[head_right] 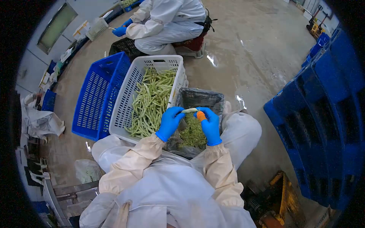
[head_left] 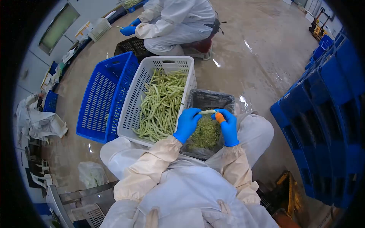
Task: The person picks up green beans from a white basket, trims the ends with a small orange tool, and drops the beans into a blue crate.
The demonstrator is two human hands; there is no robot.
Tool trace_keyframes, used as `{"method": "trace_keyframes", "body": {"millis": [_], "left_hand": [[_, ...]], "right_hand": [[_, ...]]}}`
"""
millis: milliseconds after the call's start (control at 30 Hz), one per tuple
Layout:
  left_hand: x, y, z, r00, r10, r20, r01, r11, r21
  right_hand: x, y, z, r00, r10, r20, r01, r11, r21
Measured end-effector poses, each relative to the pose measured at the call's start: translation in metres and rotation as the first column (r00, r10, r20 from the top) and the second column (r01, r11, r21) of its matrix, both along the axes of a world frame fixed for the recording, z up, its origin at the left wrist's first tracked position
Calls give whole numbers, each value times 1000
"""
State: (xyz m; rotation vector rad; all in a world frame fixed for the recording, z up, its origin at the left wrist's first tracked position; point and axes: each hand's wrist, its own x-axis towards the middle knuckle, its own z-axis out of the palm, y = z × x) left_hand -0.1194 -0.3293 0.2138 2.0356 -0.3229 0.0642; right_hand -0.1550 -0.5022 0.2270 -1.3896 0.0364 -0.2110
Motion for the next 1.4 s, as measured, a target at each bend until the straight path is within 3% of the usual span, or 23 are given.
{"method": "trace_keyframes", "body": {"millis": [67,167,367,533,633,800,900,967,1000,1067,1133,1267,1367,1400], "left_hand": [[-2,3,2,978,8,208,-46,982,182],[-3,6,6,939,-10,343,-108,940,324],[-7,11,13,891,-72,448,-159,875,457],[-9,16,12,879,-91,468,-194,828,527],[-9,19,9,874,-117,472,-200,797,569],[-12,18,3,851,-152,502,-201,789,580],[-18,12,-6,909,-80,409,-125,884,450],[-20,10,-13,977,-48,209,31,996,83],[-22,8,-12,977,-47,208,30,996,81],[-25,5,-8,994,-23,-103,20,999,-30],[-21,11,-17,988,-21,-154,0,991,-133],[-18,16,-13,934,-30,-356,-126,906,-405],[-7,29,-7,950,-7,-311,-162,843,-514],[-2,37,-3,950,-8,-312,-162,843,-514]], "right_hand": [[0,-1,-3,999,36,-9,-36,999,-11],[1,-1,-8,995,93,-39,-95,994,-47],[0,-2,-7,979,197,-52,-201,977,-78],[-1,1,-5,964,255,-73,-255,967,11],[1,1,-9,963,249,-108,-260,959,-115],[0,6,-16,980,147,-131,-161,982,-103],[1,7,-21,990,107,-95,-110,993,-30],[1,12,-22,993,92,-75,-90,995,34],[1,17,-23,990,116,-83,-107,988,107],[0,22,-23,986,143,-90,-126,976,179],[0,23,-21,976,140,-165,-81,943,322],[-2,22,-21,968,188,-168,-144,960,241],[-1,14,-37,959,138,-246,-73,964,257],[2,2,-47,974,41,-223,40,938,345]]}}
